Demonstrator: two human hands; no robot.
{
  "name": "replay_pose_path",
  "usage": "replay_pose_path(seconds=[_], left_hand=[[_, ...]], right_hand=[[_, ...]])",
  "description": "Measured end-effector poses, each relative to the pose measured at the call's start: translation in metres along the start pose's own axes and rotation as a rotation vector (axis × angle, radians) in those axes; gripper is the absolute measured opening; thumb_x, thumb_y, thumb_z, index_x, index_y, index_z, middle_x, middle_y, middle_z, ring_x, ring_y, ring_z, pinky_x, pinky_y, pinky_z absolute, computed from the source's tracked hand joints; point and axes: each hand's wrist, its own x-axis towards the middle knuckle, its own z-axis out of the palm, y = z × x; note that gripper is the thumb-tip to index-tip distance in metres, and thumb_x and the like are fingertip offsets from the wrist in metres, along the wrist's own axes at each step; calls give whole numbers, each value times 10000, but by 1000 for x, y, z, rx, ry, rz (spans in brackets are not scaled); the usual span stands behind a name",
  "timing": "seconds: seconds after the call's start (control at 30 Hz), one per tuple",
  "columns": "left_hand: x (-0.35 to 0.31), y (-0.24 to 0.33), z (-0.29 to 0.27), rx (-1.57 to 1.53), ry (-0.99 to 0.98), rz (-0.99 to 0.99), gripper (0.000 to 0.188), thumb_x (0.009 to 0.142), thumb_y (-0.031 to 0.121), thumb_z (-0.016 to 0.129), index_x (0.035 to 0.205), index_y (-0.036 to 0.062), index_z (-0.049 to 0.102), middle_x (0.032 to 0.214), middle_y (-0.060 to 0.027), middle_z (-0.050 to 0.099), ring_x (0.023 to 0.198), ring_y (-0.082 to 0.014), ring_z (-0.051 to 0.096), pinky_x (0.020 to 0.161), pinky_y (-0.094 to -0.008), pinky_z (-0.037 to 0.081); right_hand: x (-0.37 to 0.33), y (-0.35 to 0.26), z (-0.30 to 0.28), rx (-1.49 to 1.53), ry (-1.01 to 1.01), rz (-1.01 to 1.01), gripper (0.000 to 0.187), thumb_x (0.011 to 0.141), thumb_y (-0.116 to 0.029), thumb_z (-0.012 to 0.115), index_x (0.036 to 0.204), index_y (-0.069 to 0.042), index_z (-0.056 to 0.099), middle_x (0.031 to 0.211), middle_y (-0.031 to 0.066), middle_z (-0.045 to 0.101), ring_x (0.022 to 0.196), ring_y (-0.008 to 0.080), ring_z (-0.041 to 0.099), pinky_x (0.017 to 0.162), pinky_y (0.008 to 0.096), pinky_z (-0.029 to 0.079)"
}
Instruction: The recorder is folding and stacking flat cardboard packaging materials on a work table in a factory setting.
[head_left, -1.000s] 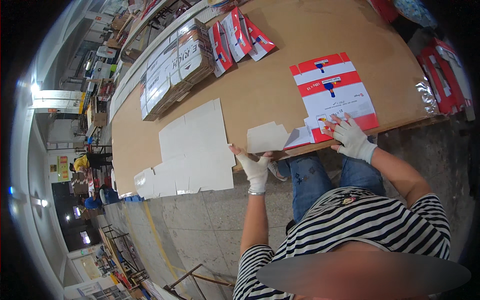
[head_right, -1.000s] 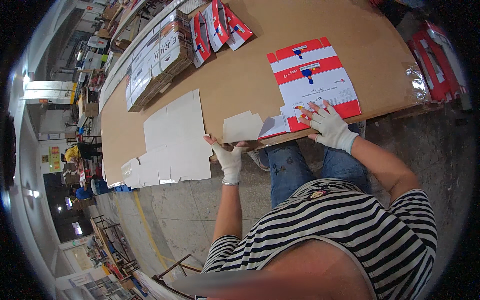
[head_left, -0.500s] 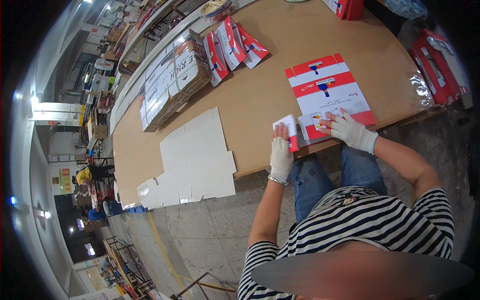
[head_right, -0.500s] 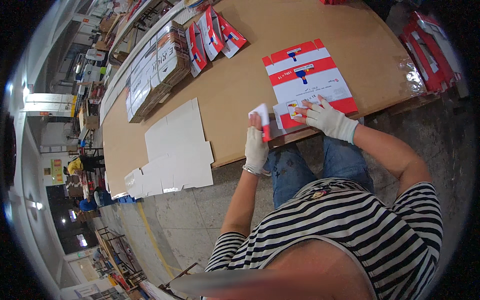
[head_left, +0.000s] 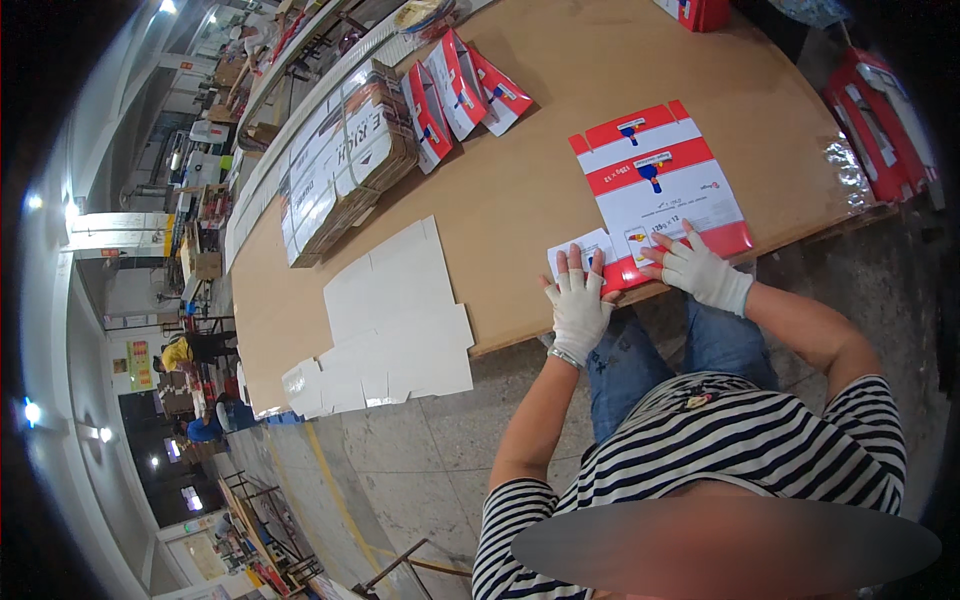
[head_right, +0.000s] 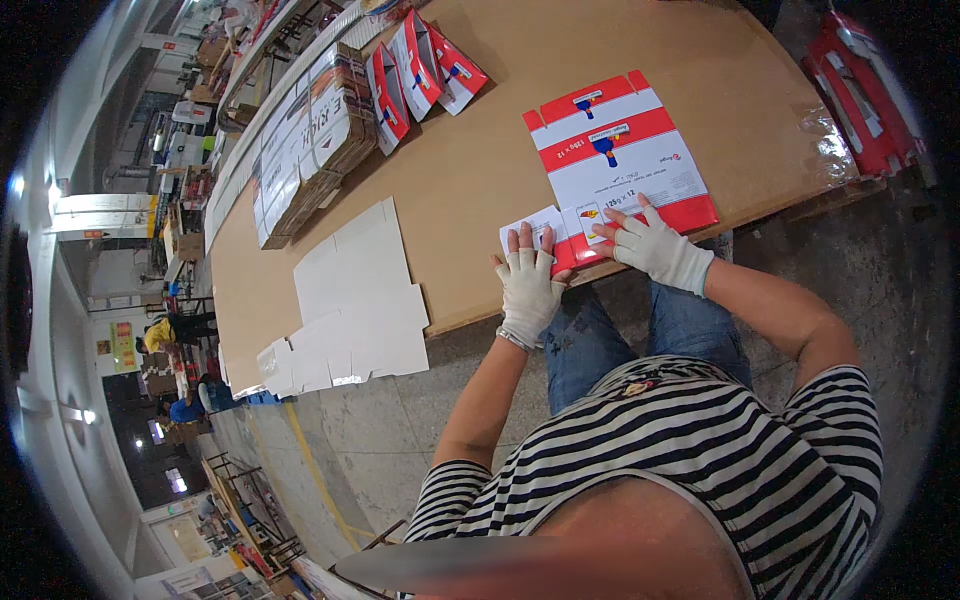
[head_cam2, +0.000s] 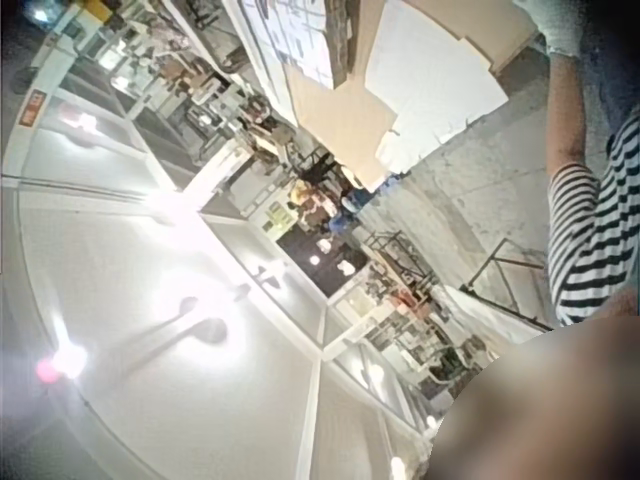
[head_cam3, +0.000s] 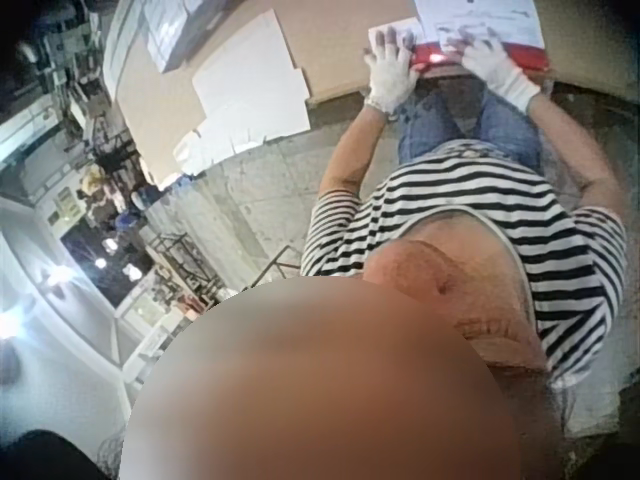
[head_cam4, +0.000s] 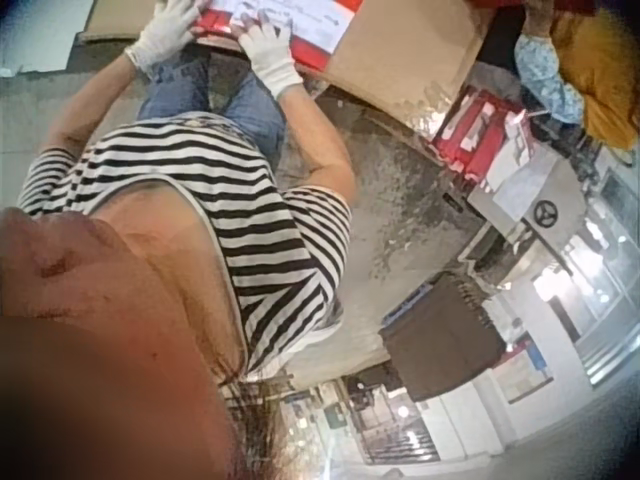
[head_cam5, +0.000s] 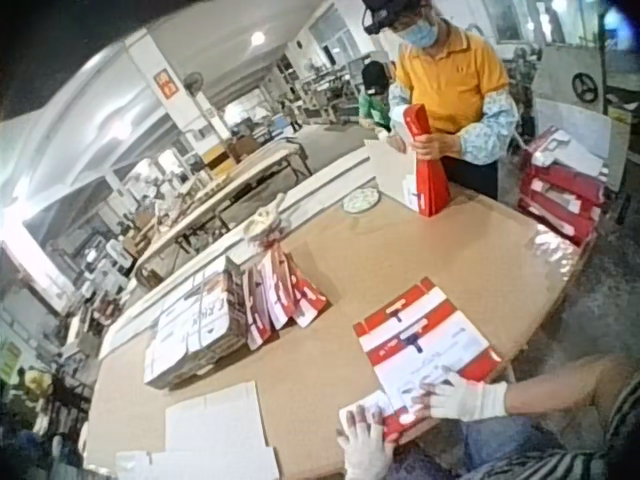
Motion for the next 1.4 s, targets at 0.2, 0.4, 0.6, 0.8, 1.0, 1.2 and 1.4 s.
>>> replay_pose_path(seconds=[0.2, 0.4, 0.6, 0.8, 1.0, 1.2, 1.4], left_hand=[[1, 7, -7, 24, -51, -34, 728, 856, 481, 595, 1460, 152, 354, 1524, -210, 244, 1404, -425, 216, 1026, -709, 211], [0, 0, -7, -106, -12, 25, 683, 889, 463, 563, 1455, 137, 367, 1527, -203, 245, 1414, -402, 200, 1096, -623, 152], [0, 0, 2, -109, 20, 4, 650, 881, 436, 572, 1422, 110, 415, 1533, -172, 257, 1420, -388, 197, 1105, -608, 131], [10, 6, 2, -269, -19, -97, 725, 821, 419, 660, 1419, 95, 410, 1542, -168, 246, 1428, -384, 175, 1112, -594, 117], [67, 7, -2, -280, 13, -274, 780, 757, 410, 722, 1401, 91, 419, 1510, -175, 295, 1416, -384, 194, 1109, -590, 149], [53, 17, 13, -571, 221, -354, 683, 843, 365, 634, 1364, -20, 421, 1364, -231, 465, 1280, -375, 413, 1047, -487, 312], [-12, 94, -22, -1244, -111, -94, 674, 885, 218, 638, 1412, -60, 324, 1416, -262, 383, 1351, -337, 341, 1113, -388, 254]], right_hand=[[-2, -4, 8, 0, 12, 22, 384, 906, -252, 466, 1277, -235, 564, 1443, 8, 459, 1362, 242, 385, 1053, 708, 212], [-3, -3, 8, 20, -24, -6, 384, 909, -258, 475, 1282, -230, 562, 1441, 14, 461, 1368, 243, 378, 1053, 711, 206], [0, -4, 6, 95, -58, 9, 373, 917, -196, 468, 1279, -177, 555, 1432, 48, 469, 1366, 257, 384, 1072, 692, 204], [-1, -3, 6, 7, -104, 8, 363, 920, -240, 468, 1269, -212, 567, 1441, 17, 458, 1366, 230, 378, 1050, 709, 213], [5, 1, -13, 112, -110, -3, 417, 897, -164, 454, 1307, -132, 527, 1422, 73, 474, 1348, 250, 401, 1105, 621, 219], [-43, -48, -75, 715, 37, 598, 496, 806, -114, 687, 1268, -17, 534, 1094, 140, 614, 973, 292, 593, 874, 378, 474], [-60, -42, -52, 1488, 383, 1377, 286, 916, -101, 561, 1192, -37, 523, 966, 23, 595, 890, 118, 591, 708, 260, 500]])
